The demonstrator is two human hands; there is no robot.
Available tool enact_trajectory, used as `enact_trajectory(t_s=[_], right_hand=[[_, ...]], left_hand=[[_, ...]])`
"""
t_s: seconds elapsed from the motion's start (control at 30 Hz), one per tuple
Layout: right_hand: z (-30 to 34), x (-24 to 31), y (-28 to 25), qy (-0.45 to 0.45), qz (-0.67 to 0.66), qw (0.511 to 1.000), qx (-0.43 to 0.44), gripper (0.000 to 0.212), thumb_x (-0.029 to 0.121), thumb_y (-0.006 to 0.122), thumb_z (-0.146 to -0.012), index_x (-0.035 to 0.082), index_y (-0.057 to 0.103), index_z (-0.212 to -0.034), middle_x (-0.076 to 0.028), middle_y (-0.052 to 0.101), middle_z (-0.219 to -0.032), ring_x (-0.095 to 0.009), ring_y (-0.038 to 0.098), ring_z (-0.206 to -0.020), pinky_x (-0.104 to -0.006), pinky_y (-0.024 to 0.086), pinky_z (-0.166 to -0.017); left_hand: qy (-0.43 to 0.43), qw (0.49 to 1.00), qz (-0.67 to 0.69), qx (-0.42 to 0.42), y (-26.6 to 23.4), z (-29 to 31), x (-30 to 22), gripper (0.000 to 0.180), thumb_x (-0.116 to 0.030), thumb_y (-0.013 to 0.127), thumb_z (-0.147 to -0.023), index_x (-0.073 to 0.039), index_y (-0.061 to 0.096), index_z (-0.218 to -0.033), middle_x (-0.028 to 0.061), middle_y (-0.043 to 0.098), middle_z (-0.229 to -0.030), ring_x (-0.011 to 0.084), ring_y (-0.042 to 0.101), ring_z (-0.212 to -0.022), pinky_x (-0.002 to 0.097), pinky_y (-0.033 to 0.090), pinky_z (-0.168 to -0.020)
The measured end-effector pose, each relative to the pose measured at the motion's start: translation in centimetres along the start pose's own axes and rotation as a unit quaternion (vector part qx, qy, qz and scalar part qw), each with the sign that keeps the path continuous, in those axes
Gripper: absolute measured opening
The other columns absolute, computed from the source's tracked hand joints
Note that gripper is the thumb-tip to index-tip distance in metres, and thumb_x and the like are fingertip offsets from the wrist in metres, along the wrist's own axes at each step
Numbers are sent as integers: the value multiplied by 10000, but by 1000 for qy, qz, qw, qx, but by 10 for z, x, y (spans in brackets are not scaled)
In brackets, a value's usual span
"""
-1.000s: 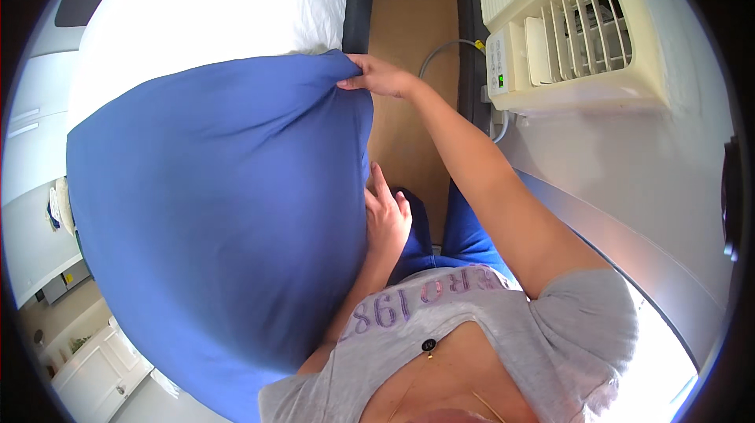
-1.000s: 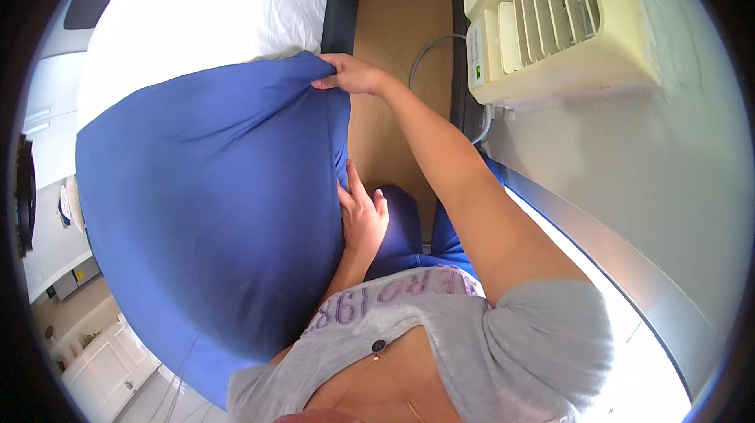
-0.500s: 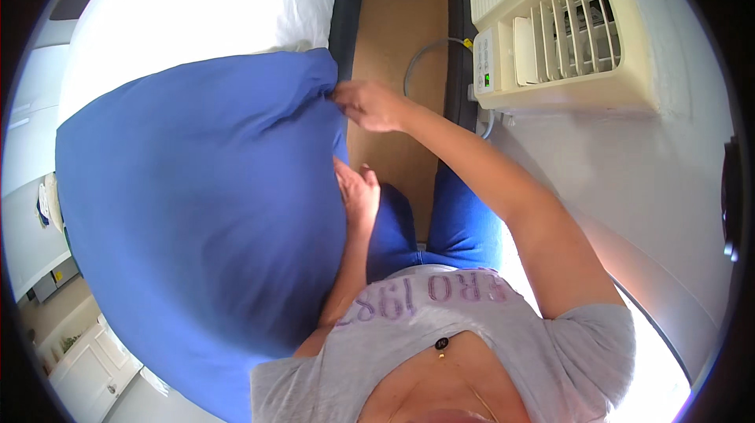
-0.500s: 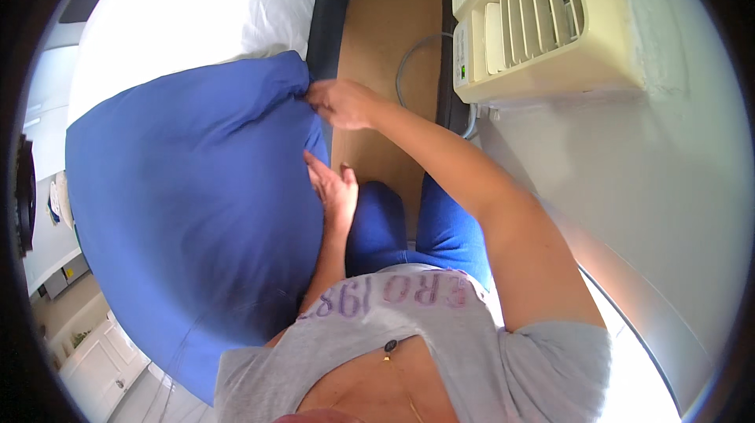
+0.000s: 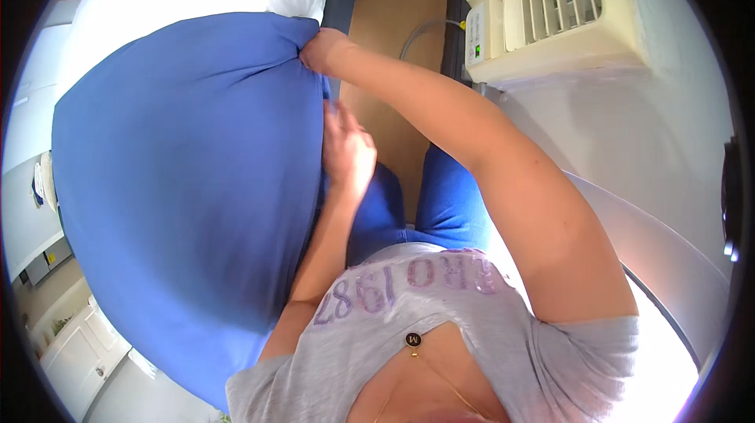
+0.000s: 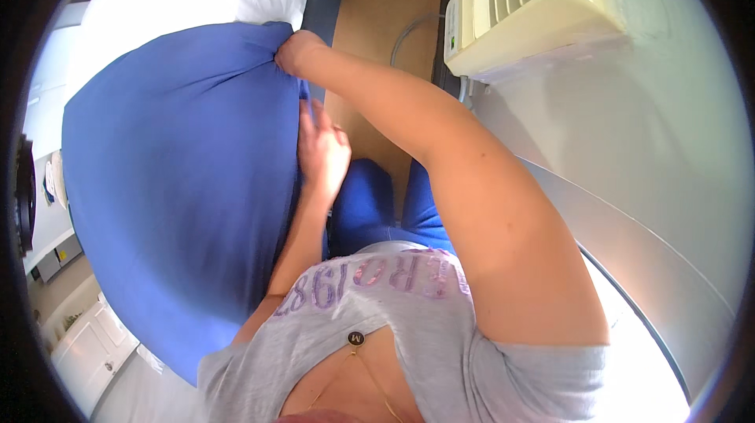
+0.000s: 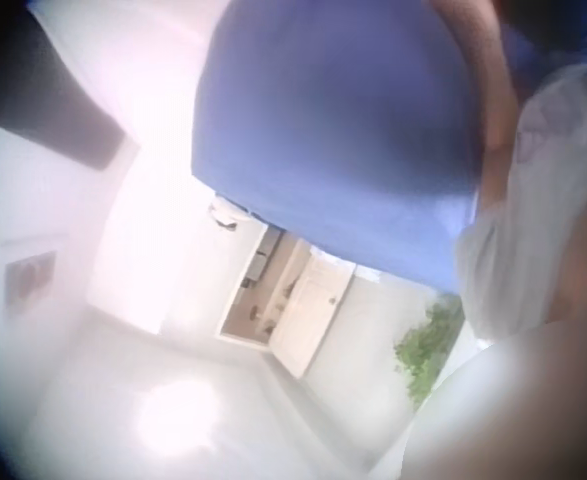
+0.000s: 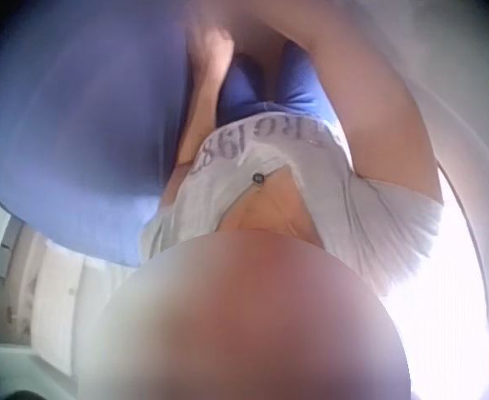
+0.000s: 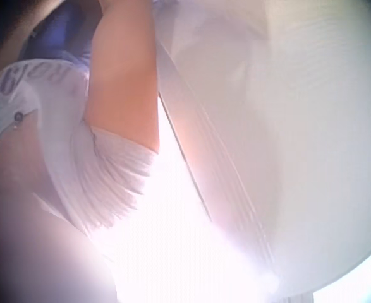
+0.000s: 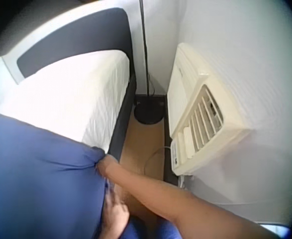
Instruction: The person adjusts a blue duvet over a mattress, shakes a white sheet, tucks the duvet into the bed frame, sprays the duvet with a bottle, and picks up a blue cloth.
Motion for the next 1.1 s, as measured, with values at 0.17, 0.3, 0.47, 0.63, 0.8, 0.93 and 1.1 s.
enact_trajectory(t_s=[0.17, 0.3, 0.47, 0.63, 0.8, 0.93, 1.1], right_hand=[[4, 4, -41, -10, -26, 999, -41, 185, 157, 518, -810, 137, 655, -933, -28, 654, -974, -215, 614, -947, -343, 508, -745], [14, -7, -24, -5, -67, 996, -61, 189, 133, 504, -813, 166, 658, -918, -12, 658, -962, -198, 618, -937, -331, 434, -872], [11, 0, -21, 38, -26, 993, -109, 189, 135, 536, -785, 166, 662, -922, -19, 661, -950, -182, 613, -954, -360, 356, -956], [9, 3, -20, 49, -84, 995, 27, 234, 134, 579, -719, 141, 671, -935, -34, 664, -941, -208, 610, -962, -392, 348, -965], [89, -49, 2, 82, -305, 903, -290, 294, 13, 542, -690, 52, 638, -965, -111, 612, -1048, -275, 559, -979, -382, 422, -904], [108, -21, -5, -76, -132, 935, -320, 358, 32, 566, -680, 62, 598, -1035, -90, 562, -1148, -262, 513, -1063, -385, 381, -957], [81, 6, -18, -200, -19, 927, -318, 411, 117, 616, -670, 87, 567, -1077, -56, 558, -1133, -224, 495, -1064, -333, 343, -960]], left_hand=[[-67, 994, -66, 63, 30, 21, -11, 732, -195, 596, -724, 78, 256, -1313, 288, 236, -1357, 419, 211, -1274, 488, 230, -1029], [-133, 989, -42, 49, 29, 31, 32, 789, -206, 599, -746, 113, 172, -1328, 300, 230, -1360, 415, 223, -1274, 456, 185, -1063], [-118, 987, -107, 28, 10, 16, 46, 511, -178, 591, -710, 64, 405, -1120, 253, 496, -1063, 377, 495, -969, 451, 386, -851], [-207, 959, -71, 178, 22, -13, 64, 511, -167, 593, -673, 72, 459, -1103, 260, 546, -1036, 373, 553, -928, 448, 425, -836], [-89, 983, -139, 86, 19, 9, 62, 649, -121, 585, -725, 110, 316, -1267, 309, 331, -1306, 411, 333, -1226, 432, 275, -1032], [-91, 989, -54, 103, 8, 15, 28, 619, -84, 579, -728, 107, 333, -1263, 314, 252, -1345, 445, 300, -1228, 450, 266, -1038], [-37, 998, -39, 16, -5, -24, -3, 623, -46, 592, -685, 121, 353, -1235, 290, 304, -1318, 396, 309, -1232, 418, 272, -1043]])
Point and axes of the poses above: each hand's wrist, its own z-axis away from the middle knuckle, its own y-axis out of the palm, x = y × z, the point moved 7 cm from there along -z, towards the middle knuckle
